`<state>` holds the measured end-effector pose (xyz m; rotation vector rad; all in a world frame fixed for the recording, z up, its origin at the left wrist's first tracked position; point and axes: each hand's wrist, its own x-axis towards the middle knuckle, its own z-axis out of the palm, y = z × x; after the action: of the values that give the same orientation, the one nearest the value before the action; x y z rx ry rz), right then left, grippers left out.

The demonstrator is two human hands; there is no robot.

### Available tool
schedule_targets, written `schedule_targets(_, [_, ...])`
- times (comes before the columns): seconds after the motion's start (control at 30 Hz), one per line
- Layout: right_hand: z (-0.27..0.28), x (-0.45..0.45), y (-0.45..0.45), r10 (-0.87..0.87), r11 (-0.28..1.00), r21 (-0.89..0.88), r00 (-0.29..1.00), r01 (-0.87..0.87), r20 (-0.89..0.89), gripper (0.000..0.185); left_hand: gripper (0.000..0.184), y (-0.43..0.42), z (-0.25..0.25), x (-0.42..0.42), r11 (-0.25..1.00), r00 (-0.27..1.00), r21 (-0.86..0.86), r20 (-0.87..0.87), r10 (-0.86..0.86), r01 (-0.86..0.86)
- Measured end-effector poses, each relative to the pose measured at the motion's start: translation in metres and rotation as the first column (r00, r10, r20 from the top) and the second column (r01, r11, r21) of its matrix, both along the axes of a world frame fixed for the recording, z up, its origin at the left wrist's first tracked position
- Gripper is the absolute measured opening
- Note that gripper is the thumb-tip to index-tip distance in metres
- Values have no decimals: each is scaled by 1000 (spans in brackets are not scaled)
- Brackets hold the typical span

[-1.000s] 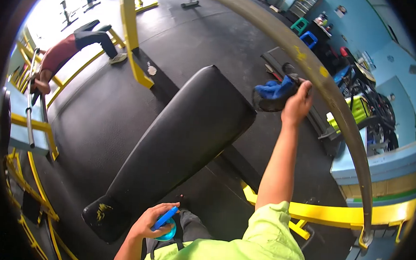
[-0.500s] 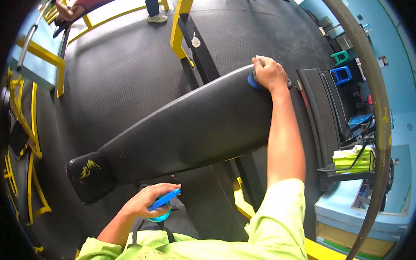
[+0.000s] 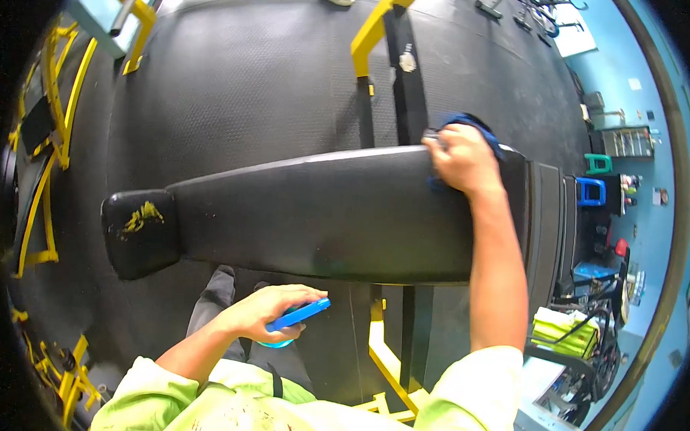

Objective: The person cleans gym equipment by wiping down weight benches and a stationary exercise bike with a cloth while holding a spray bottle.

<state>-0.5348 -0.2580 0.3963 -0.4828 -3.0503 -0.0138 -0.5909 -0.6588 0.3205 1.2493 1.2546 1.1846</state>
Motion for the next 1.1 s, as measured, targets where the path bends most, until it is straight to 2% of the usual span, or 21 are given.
schedule_targets(0.03, [7,2,10,-187,982,50,975,182,119,34,57,-2,0,-1,1000,1000,-15,6,25,-25])
schedule_targets(0.07, [6,19,26,-215,957,192,976,215,-21,40,57,-6,0,-5,998,997,-3,17,70,-70])
schedule_targets(0.13, [32,22,33,-391,913,130,920,387,7,44,56,-14,-1,-16,992,991,3,41,126,-126])
schedule_targets(0.2, [27,14,24,-657,739,232,752,633,43,44,55,-18,-2,-27,986,990,-100,42,136,-131])
schedule_targets(0.27, [24,-10,-1,-602,741,453,789,496,121,45,54,-17,-6,-33,986,992,-110,-14,125,-125])
schedule_targets(0.3, [22,-16,-3,-516,822,408,822,396,241,43,53,-17,-8,-33,987,990,-81,-8,140,-140])
schedule_targets(0.33, [8,-13,0,-258,958,194,933,213,252,41,53,-17,-9,-32,986,988,-54,-3,156,-156])
schedule_targets(0.4, [13,-3,14,-170,976,-93,957,197,236,39,53,-17,-9,-33,985,986,-54,8,166,-165])
schedule_targets(0.47, [31,4,24,-382,920,-21,910,390,163,43,52,-23,-7,-34,981,983,-77,18,181,-180])
schedule_targets(0.5, [44,0,26,-557,830,192,781,523,282,48,51,-26,-5,-36,969,974,-119,44,222,-215])
schedule_targets(0.53, [45,-3,25,-680,729,106,696,677,232,51,51,-29,-5,-37,956,963,-160,67,260,-247])
schedule_targets(0.6, [22,-23,-11,-678,697,482,706,531,205,50,49,-34,-10,-38,933,945,-176,43,325,-313])
schedule_targets(0.67, [-17,-47,-44,-514,828,444,779,342,360,45,48,-41,-20,-34,867,885,-178,-60,462,-465])
schedule_targets(0.8, [-111,-94,-145,-133,968,242,946,61,296,42,45,-57,-51,-41,776,823,-341,13,568,-531])
schedule_targets(0.87, [-106,-102,-144,-114,982,187,895,35,432,43,44,-71,-64,-46,757,818,-382,5,575,-530])
schedule_targets(0.9, [-89,-99,-135,-154,982,-52,925,183,346,43,45,-80,-72,-48,744,795,-346,-5,607,-571])
schedule_targets(0.93, [-69,-102,-132,-281,950,-14,872,312,400,42,46,-91,-80,-49,724,765,-311,-14,644,-615])
schedule_targets(0.97, [-56,-107,-120,-459,809,-93,724,580,516,41,47,-104,-85,-53,710,764,-385,17,645,-590])
schedule_targets(1.03, [-71,-91,-98,-486,866,75,798,494,358,39,47,-128,-97,-62,680,754,-453,25,656,-576])
schedule_targets(1.07, [-88,-101,-110,-473,872,64,800,486,370,39,47,-139,-102,-67,663,748,-494,37,663,-563])
schedule_targets(1.1, [-107,-111,-123,-445,895,203,787,396,427,39,47,-149,-106,-72,655,744,-505,36,667,-563])
